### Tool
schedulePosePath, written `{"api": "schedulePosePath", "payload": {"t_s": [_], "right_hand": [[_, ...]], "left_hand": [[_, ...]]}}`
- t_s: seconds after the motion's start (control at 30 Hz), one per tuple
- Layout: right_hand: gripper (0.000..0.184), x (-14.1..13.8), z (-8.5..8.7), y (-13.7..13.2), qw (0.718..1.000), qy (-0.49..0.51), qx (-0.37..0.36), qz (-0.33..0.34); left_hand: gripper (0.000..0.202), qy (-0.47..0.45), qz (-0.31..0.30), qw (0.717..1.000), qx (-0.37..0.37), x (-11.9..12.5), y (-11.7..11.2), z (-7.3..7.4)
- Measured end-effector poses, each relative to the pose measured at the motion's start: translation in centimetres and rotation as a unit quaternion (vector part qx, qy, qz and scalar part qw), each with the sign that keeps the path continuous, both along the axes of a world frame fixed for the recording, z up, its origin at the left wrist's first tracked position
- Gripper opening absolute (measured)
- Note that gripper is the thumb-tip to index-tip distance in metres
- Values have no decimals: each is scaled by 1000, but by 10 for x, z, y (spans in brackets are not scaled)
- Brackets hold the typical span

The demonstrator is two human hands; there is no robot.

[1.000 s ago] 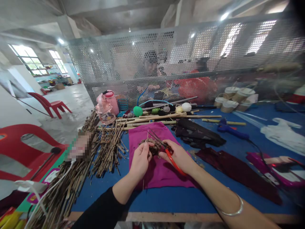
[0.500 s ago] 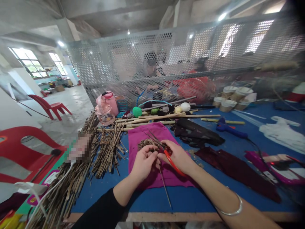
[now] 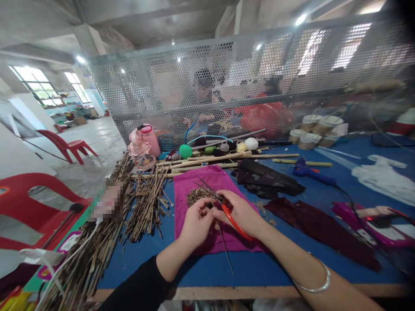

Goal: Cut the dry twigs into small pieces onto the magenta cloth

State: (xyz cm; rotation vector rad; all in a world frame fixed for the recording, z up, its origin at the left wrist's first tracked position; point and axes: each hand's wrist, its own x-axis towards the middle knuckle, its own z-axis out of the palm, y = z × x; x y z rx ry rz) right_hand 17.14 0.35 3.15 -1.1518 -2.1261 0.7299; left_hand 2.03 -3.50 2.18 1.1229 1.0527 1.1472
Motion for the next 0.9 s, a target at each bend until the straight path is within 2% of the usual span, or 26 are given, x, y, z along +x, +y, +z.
{"api": "schedulePosePath", "payload": {"t_s": [0.4, 0.63, 0.9], "right_hand": [[52, 0, 0, -1, 1000, -7, 11, 4], [33, -3, 13, -7, 999, 4, -43, 21], [34, 1, 11, -2, 999, -23, -39, 7]], "left_hand": [[26, -1, 11, 1000, 20, 0, 1, -3], [25, 0, 12, 1000, 29, -2, 2, -5], [28, 10, 10, 1000, 4, 0, 2, 2]]}}
